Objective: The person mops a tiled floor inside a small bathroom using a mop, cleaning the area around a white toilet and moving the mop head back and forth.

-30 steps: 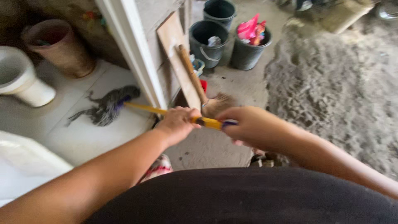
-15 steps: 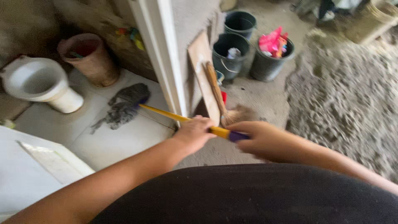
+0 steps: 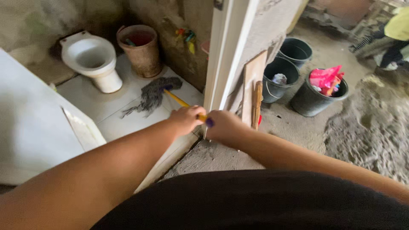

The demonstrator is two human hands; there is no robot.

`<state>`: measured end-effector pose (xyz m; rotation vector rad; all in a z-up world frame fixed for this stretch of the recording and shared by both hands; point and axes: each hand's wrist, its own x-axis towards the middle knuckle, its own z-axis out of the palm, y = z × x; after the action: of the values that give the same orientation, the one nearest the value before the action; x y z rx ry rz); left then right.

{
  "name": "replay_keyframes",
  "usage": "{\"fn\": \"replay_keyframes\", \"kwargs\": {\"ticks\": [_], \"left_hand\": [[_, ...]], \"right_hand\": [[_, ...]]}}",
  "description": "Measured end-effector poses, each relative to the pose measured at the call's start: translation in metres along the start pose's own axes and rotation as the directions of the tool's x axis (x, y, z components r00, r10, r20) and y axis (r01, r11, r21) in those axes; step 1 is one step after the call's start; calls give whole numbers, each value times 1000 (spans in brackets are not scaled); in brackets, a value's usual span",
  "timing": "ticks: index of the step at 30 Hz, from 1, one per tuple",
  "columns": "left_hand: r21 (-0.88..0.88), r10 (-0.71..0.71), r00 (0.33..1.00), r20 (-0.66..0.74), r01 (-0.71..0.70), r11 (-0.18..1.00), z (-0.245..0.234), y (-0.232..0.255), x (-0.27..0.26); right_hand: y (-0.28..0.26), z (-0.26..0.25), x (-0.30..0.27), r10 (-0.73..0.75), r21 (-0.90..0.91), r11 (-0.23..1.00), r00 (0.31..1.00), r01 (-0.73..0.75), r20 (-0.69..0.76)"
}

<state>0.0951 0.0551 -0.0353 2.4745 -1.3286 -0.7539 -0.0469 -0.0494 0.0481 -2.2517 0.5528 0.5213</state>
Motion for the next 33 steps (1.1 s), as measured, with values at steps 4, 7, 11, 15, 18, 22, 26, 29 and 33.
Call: {"fn": "replay_keyframes", "kwargs": {"ticks": [4,7,11,15,18,22,26,29,33], "left_hand": [[173,49,993,-109,-30,984,12,-23,-3],[360,399,863,-311,-282,889,30,-9,0],[131,410,875,-259,-389,912,42,70,-9],[-88,557,682,-474,-667,740,38,176,-24],[-162,571,721,-392,-666,728,40,235,-30],[-192,541,713,-447,-667,720,51,245,-29],[-235,212,952,-221,-263,936,62,206,-14],[23,70,969,-237,-66,998,69,148,-16],[101,-249,964,-94,258,961,79,93,-44]], "right_hand": [[-7,20,12,-164,-131,977,985,169,46],[4,3,-24,-145,-85,985,987,151,72],[38,-66,-118,71,-145,988,991,-54,114],[88,-150,-197,99,-409,910,993,-63,69],[129,-197,-231,-280,-288,908,953,303,118],[135,-200,-227,331,-242,912,943,-330,-41],[128,-161,-185,-6,-170,985,999,14,47],[125,-105,-129,-175,24,985,977,173,122],[105,-13,-78,-290,26,956,930,292,225]]}}
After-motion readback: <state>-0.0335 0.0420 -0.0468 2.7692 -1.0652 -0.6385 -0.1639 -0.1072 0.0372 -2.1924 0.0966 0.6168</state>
